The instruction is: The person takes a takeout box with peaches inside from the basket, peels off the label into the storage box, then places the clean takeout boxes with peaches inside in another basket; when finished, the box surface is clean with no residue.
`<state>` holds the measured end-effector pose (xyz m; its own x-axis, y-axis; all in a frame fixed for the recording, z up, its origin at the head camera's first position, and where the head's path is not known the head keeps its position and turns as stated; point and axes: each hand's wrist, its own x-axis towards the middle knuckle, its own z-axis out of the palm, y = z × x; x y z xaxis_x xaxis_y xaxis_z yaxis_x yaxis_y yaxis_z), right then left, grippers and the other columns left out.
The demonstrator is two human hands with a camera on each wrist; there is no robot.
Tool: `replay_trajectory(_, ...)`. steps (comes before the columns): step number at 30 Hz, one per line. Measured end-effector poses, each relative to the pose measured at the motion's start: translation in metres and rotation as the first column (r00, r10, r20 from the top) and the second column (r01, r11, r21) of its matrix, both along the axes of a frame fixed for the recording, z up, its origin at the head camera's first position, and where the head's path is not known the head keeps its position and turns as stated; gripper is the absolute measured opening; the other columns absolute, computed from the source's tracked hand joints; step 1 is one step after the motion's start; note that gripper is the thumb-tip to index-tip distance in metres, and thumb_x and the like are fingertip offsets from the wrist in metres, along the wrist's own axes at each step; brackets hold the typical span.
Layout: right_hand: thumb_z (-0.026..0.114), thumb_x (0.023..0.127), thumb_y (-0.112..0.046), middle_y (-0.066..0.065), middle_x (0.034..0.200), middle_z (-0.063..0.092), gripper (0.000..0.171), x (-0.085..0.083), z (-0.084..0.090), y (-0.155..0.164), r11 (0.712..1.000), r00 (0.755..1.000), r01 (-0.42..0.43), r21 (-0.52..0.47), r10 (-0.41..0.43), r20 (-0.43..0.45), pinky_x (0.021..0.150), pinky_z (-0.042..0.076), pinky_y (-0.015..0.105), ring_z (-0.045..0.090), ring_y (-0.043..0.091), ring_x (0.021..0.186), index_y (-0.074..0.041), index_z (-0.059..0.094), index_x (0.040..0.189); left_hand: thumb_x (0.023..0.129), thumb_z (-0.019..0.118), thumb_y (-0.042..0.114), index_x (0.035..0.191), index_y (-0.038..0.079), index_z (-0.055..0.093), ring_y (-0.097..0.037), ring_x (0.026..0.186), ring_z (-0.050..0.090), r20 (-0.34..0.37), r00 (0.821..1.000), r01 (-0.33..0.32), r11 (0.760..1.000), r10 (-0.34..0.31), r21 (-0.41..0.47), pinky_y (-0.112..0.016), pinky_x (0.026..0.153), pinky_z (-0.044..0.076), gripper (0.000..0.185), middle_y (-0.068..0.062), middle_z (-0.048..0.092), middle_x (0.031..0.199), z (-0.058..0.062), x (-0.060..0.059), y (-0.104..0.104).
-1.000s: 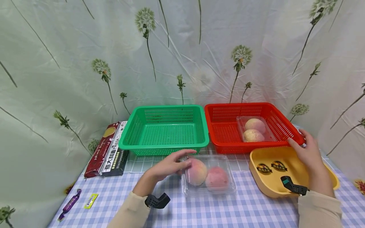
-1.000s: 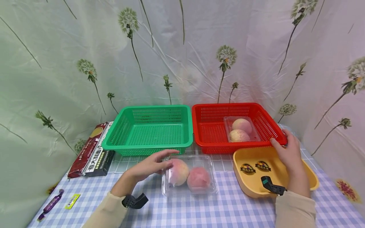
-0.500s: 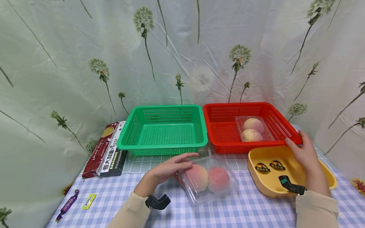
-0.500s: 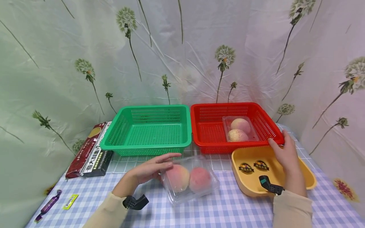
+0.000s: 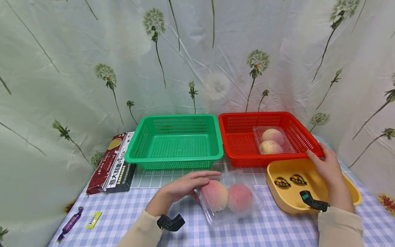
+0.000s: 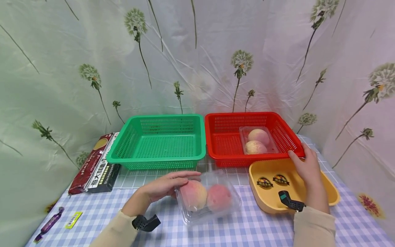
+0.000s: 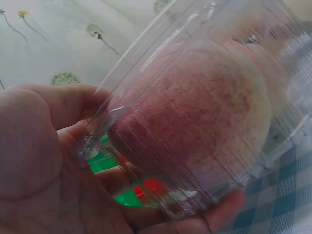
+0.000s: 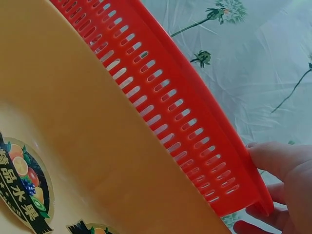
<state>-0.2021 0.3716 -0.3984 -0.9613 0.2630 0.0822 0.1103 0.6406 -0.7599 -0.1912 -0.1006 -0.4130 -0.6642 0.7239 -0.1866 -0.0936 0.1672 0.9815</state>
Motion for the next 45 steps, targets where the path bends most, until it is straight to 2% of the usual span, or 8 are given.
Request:
replay_trajectory(6,0.040,0.103,-0.042,0.040,0.156,0.015,0.076,0.001,-0.003,0.003,1.000,1.000,0.007,0.000,-0.007,-0.013,0.104,0.035,0.064,0.029,0.057,0.129,-0.001,0.010,0.159,0.105,0.047,0.029,0.143,0.028,0.055,-0.012,0.102,0.060,0.021,0.998,-0.065,0.996,0.064,0.062,-0.028,0.063,0.053,0.039,0.002,0.055,0.148,0.007,0.002,0.005)
replay_trajectory(15,0.043,0.103,-0.042,0.038,0.155,0.019,0.075,0.001,-0.003,0.001,0.999,1.000,0.019,-0.047,-0.019,-0.009,0.078,0.037,0.020,0.031,0.053,0.128,-0.003,0.013,0.159,0.105,0.046,0.027,0.144,0.022,0.053,-0.017,0.101,0.066,0.097,0.989,-0.128,0.978,0.113,0.166,-0.038,0.067,0.061,0.040,-0.003,0.058,0.136,0.031,0.008,0.016)
replay_trajectory(19,0.043,0.103,-0.043,0.037,0.157,0.017,0.075,0.000,-0.002,0.001,0.998,1.000,0.021,-0.056,-0.022,-0.007,0.079,0.038,0.019,0.031,0.053,0.129,-0.004,0.012,0.159,0.105,0.045,0.027,0.145,0.021,0.052,-0.019,0.107,0.065,0.085,0.990,-0.130,0.970,0.115,0.207,-0.042,0.071,0.062,0.041,-0.004,0.055,0.139,0.048,0.007,0.020)
replay_trajectory(24,0.043,0.103,-0.041,0.037,0.157,0.018,0.074,0.000,-0.003,0.001,0.999,0.999,0.010,-0.050,-0.012,-0.029,0.085,0.037,0.022,0.030,0.052,0.128,-0.003,0.013,0.159,0.106,0.043,0.030,0.145,0.024,0.050,-0.024,0.102,0.069,0.098,0.972,-0.232,0.934,0.213,0.273,-0.043,0.074,0.062,0.041,-0.007,0.054,0.141,0.073,-0.001,0.032)
replay_trajectory(29,0.044,0.103,-0.041,0.037,0.155,0.021,0.074,0.000,-0.007,0.000,0.999,1.000,0.010,-0.047,-0.012,-0.029,0.084,0.038,0.020,0.031,0.051,0.128,-0.002,0.014,0.159,0.106,0.044,0.033,0.144,0.030,0.050,-0.028,0.105,0.067,0.104,0.931,-0.365,0.885,0.350,0.289,-0.047,0.082,0.060,0.039,-0.005,0.050,0.143,0.086,-0.013,0.051)
replay_trajectory(36,0.043,0.103,-0.043,0.038,0.156,0.019,0.075,-0.001,-0.005,0.001,0.998,0.999,0.036,-0.048,-0.037,-0.020,0.105,0.037,0.045,0.031,0.053,0.131,-0.004,0.013,0.159,0.102,0.055,0.031,0.140,0.033,0.053,-0.029,0.117,0.060,0.019,0.832,-0.542,0.804,0.555,0.244,-0.051,0.087,0.058,0.038,-0.004,0.048,0.146,0.083,-0.035,0.090)
replay_trajectory(41,0.043,0.102,-0.044,0.036,0.158,0.016,0.076,-0.002,-0.004,0.001,0.996,0.999,0.047,-0.071,-0.047,0.006,0.109,0.036,0.053,0.028,0.053,0.132,-0.007,0.011,0.160,0.100,0.060,0.034,0.137,0.035,0.054,-0.026,0.120,0.056,0.015,0.771,-0.624,0.750,0.637,0.219,-0.049,0.089,0.058,0.038,0.000,0.044,0.149,0.079,-0.049,0.117)
replay_trajectory(45,0.043,0.102,-0.045,0.035,0.159,0.015,0.076,-0.003,-0.004,0.002,0.995,0.998,0.058,-0.078,-0.057,0.015,0.109,0.038,0.050,0.027,0.053,0.133,-0.008,0.010,0.160,0.099,0.062,0.031,0.137,0.034,0.055,-0.020,0.126,0.049,-0.074,0.725,-0.667,0.725,0.685,0.174,-0.044,0.097,0.055,0.039,0.002,0.048,0.146,0.077,-0.059,0.138)
